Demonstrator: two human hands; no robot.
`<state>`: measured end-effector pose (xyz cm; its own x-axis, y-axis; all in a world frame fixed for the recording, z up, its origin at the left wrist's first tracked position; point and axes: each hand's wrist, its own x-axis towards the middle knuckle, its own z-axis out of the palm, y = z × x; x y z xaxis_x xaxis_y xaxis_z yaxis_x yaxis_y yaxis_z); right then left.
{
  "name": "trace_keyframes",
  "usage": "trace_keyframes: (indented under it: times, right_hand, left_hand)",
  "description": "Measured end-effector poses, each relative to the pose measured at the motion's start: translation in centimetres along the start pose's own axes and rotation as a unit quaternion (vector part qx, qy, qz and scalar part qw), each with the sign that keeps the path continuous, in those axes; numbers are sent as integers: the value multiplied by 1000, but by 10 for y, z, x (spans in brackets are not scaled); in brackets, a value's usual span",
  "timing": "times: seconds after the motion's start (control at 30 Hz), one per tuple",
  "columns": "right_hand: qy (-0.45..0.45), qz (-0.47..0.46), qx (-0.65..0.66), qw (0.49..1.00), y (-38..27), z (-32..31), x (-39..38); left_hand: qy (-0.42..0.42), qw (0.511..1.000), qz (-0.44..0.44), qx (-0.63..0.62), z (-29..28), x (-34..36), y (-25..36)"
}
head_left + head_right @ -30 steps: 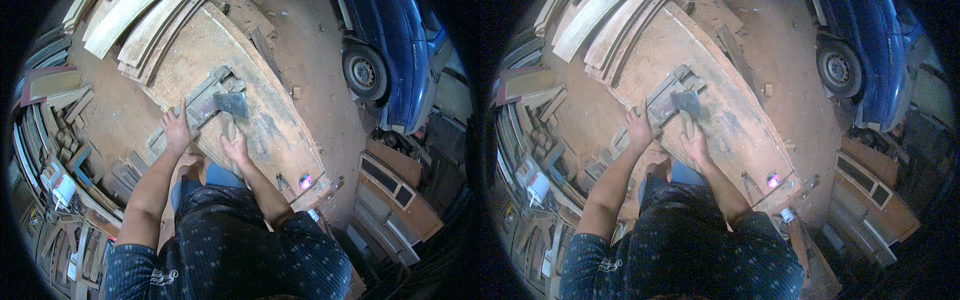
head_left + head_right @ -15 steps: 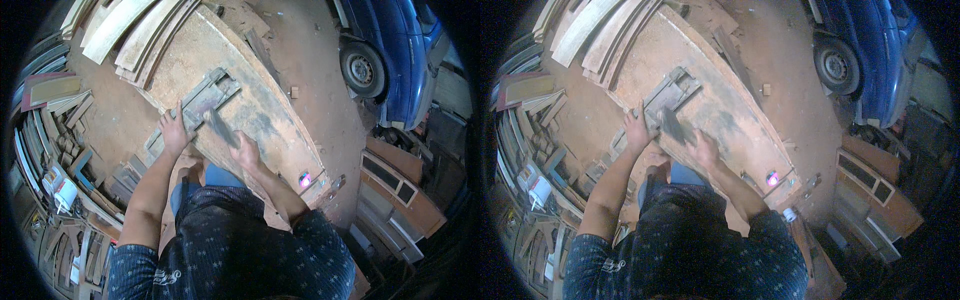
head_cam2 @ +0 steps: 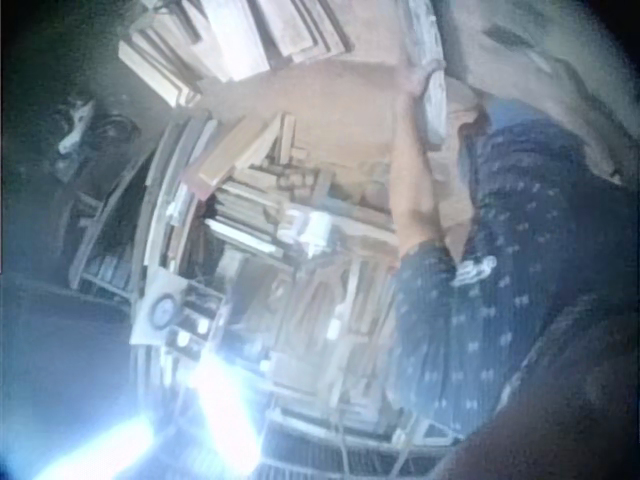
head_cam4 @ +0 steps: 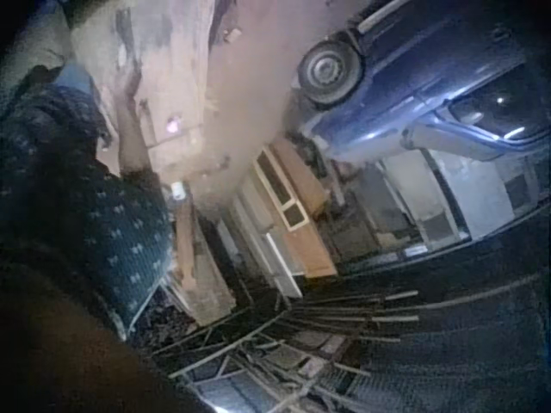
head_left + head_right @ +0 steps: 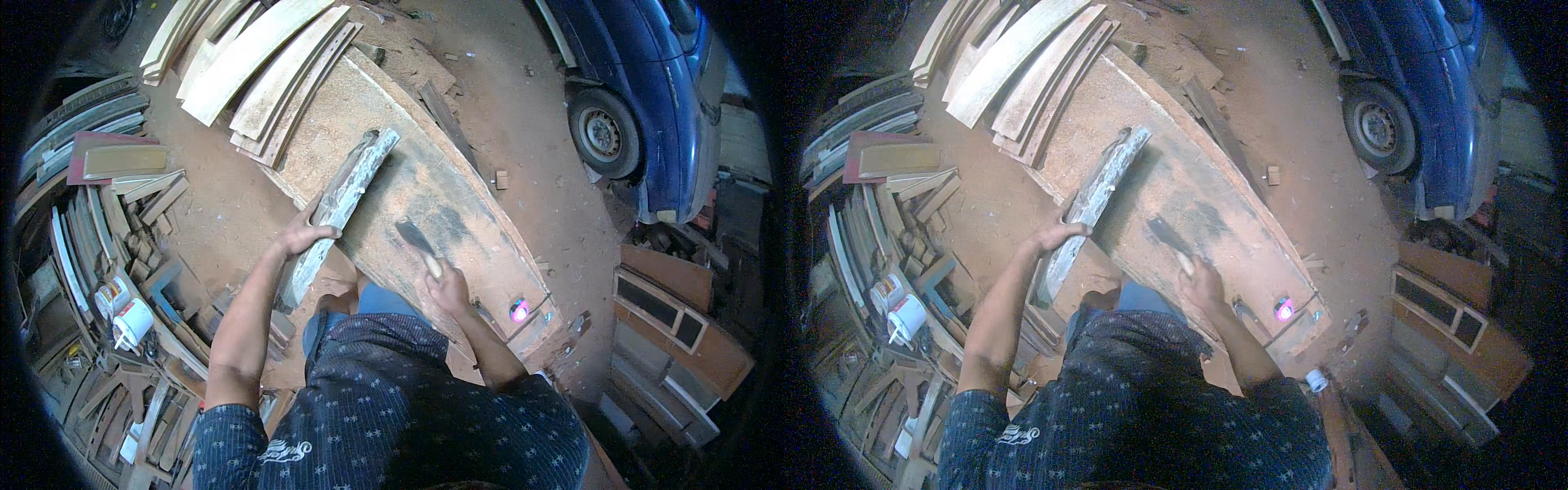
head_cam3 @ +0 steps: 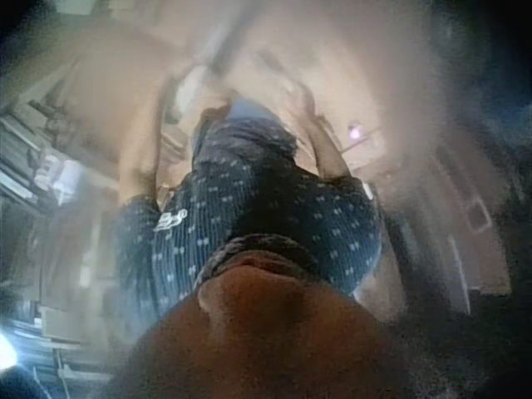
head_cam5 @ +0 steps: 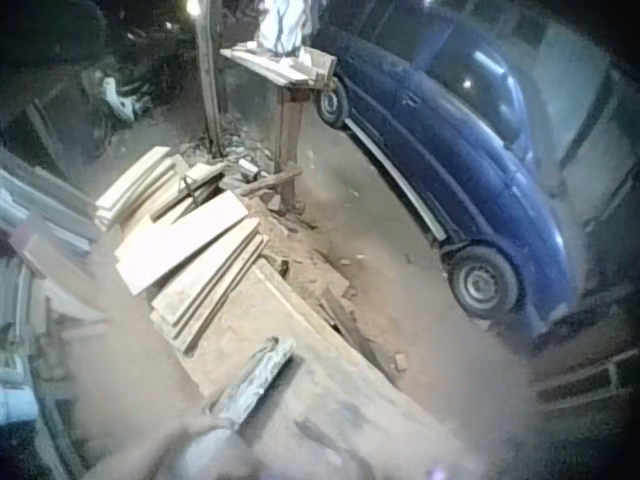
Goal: The person repairs a wooden frame by removing nails with pliers and a hammer, then reassembling the frame with a hammer. They also measure a piece of wood and use a hand plane to smooth its surface.
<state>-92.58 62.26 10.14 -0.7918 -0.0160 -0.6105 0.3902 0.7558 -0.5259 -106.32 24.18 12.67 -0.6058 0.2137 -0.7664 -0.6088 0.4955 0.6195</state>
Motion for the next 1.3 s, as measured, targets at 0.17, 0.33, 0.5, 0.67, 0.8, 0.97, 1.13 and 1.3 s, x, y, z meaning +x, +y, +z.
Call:
trace_keyframes:
  times: [0.17, 0.33, 0.5, 0.67, 0.8, 0.97, 1.13, 1.3]
  right_hand:
    - [30, 29, -10, 999, 1, -18, -13]
    - [59, 40, 21, 997, -6, -23, -12]
    - [86, 32, 24, 995, -1, -22, -2]
    - [73, 40, 34, 996, -11, -31, 0]
    - [44, 66, 19, 997, -22, -41, -2]
    - [53, 50, 34, 997, -8, -29, -2]
    - [39, 45, 31, 998, -12, -22, -1]
    - [30, 67, 36, 997, -14, -19, -1]
  left_hand:
    - [10, 999, 21, -33, -4, -8, 11]
    - [68, 996, 55, -12, 3, -3, 6]
    - [266, 914, 22, 304, 47, 5, 16]
    - [302, 905, 29, 297, 65, 22, -9]
    - [324, 897, 75, 292, 67, 21, -28]
    - [323, 929, 34, 179, 46, 1, -78]
    - [244, 968, -40, 47, 23, -8, -127]
    - [253, 957, -55, 129, 14, -38, -74]
